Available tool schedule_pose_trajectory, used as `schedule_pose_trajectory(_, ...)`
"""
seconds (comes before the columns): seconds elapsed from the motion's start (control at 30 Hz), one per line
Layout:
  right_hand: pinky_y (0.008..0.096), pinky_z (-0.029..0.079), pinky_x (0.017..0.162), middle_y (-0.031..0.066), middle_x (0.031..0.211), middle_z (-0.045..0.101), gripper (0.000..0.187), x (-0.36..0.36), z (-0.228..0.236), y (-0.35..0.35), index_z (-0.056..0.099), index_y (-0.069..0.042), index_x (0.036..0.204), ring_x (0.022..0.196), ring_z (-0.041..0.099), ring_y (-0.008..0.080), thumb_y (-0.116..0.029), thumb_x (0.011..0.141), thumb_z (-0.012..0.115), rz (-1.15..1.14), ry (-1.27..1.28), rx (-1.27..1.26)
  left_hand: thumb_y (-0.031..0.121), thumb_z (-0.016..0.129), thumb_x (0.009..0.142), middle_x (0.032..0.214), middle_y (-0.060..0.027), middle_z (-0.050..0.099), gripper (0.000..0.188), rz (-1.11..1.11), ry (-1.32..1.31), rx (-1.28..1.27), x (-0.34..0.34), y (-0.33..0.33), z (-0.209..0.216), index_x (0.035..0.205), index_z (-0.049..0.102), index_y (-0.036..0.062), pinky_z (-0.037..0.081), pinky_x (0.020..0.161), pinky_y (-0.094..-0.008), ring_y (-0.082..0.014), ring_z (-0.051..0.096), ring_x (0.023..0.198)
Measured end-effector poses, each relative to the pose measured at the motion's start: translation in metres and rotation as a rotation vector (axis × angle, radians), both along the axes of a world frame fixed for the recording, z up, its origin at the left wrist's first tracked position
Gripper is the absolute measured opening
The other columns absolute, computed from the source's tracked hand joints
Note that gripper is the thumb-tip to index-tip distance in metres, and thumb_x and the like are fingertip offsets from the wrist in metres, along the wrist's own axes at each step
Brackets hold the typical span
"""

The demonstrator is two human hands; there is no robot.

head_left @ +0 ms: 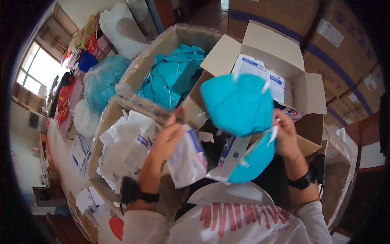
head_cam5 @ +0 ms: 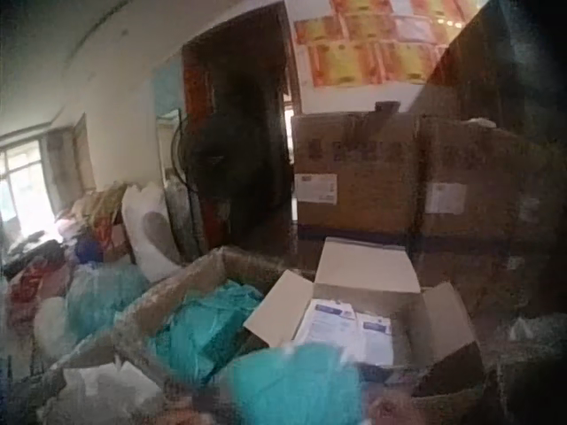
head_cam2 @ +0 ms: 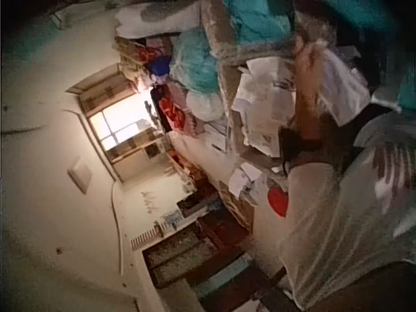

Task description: Inspecting and organizing individual protective face masks from bulk boxes.

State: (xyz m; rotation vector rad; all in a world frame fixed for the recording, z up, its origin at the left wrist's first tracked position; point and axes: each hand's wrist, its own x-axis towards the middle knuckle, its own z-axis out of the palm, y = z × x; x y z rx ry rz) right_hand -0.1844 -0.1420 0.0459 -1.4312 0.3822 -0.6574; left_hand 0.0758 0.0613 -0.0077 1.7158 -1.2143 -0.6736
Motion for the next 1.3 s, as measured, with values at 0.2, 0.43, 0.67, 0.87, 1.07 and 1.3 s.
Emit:
schedule_pose_trajectory(0.2, 0.0198, 0.041, 0.063, -0.0009, 0.079, 0.054, 0.014, -0.042, -0.024, -0.012, 0.053, -0.004, 0.093, 0.07, 0.049, 0.0058, -0.016, 0.089, 0.048, -0.181, 0.11, 0.081, 0.012, 0.05, 0.085, 0.109, -0.017, 0.049, 0.011, -0.042, -0.174, -0.005, -0.043, -0.032, -0.166, 0.086, 0.055, 0.0025, 0.043, 0.078, -0.0377, -0.0304, 0.053, 0.095)
schedule_pose_trajectory(0.43, 0.022, 0.043, 0.067, 0.0007, 0.084, 0.056, 0.014, -0.106, -0.06, -0.009, 0.053, -0.004, 0.094, 0.074, 0.052, 0.0073, -0.016, 0.089, 0.047, -0.298, 0.139, 0.24, 0.019, 0.05, 0.085, 0.09, -0.0167, 0.053, 0.016, 0.205, -0.276, 0.105, -0.078, -0.013, -0.126, 0.089, 0.054, 0.0039, 0.043, 0.074, -0.0414, -0.0363, 0.052, 0.085)
schedule_pose_trajectory(0.67, 0.0206, 0.042, 0.066, -0.0016, 0.083, 0.055, 0.015, -0.113, -0.07, -0.008, 0.053, -0.005, 0.093, 0.073, 0.05, 0.0052, -0.019, 0.09, 0.048, -0.323, 0.126, 0.275, 0.016, 0.047, 0.087, 0.084, -0.0138, 0.054, 0.018, 1.152, -0.581, -0.24, 0.058, 0.061, 0.023, 0.088, 0.052, -0.0011, 0.041, 0.071, -0.0364, -0.0274, 0.052, 0.081)
schedule_pose_trajectory(0.87, 0.0197, 0.04, 0.066, -0.0022, 0.082, 0.054, 0.014, -0.097, -0.065, -0.007, 0.053, -0.005, 0.093, 0.073, 0.049, 0.0045, -0.017, 0.09, 0.046, -0.275, 0.19, 0.184, 0.025, 0.046, 0.085, 0.092, -0.0111, 0.056, 0.018, 0.857, -1.494, 0.843, 0.14, 0.151, -0.088, 0.088, 0.056, 0.0106, 0.039, 0.081, -0.0474, -0.0262, 0.054, 0.087)
schedule_pose_trajectory(1.07, 0.0196, 0.042, 0.064, -0.0021, 0.082, 0.055, 0.012, -0.1, -0.059, 0.006, 0.053, -0.006, 0.09, 0.071, 0.05, 0.0045, -0.016, 0.089, 0.047, -0.345, 0.234, 0.23, 0.03, 0.049, 0.081, 0.098, -0.0082, 0.057, 0.028, 0.402, -0.85, 1.161, 0.121, 0.191, -0.283, 0.096, 0.059, 0.0095, 0.039, 0.082, -0.0494, -0.0294, 0.048, 0.102)
schedule_pose_trajectory(1.3, 0.0186, 0.041, 0.06, -0.0027, 0.08, 0.053, 0.012, -0.102, -0.063, -0.005, 0.05, -0.007, 0.092, 0.068, 0.049, 0.004, -0.019, 0.089, 0.047, -0.309, 0.226, 0.19, 0.022, 0.043, 0.086, 0.106, -0.016, 0.055, 0.031, 0.456, -0.118, 0.417, 0.141, 0.155, -0.164, 0.106, 0.054, 0.002, 0.037, 0.089, -0.0334, -0.0282, 0.049, 0.103)
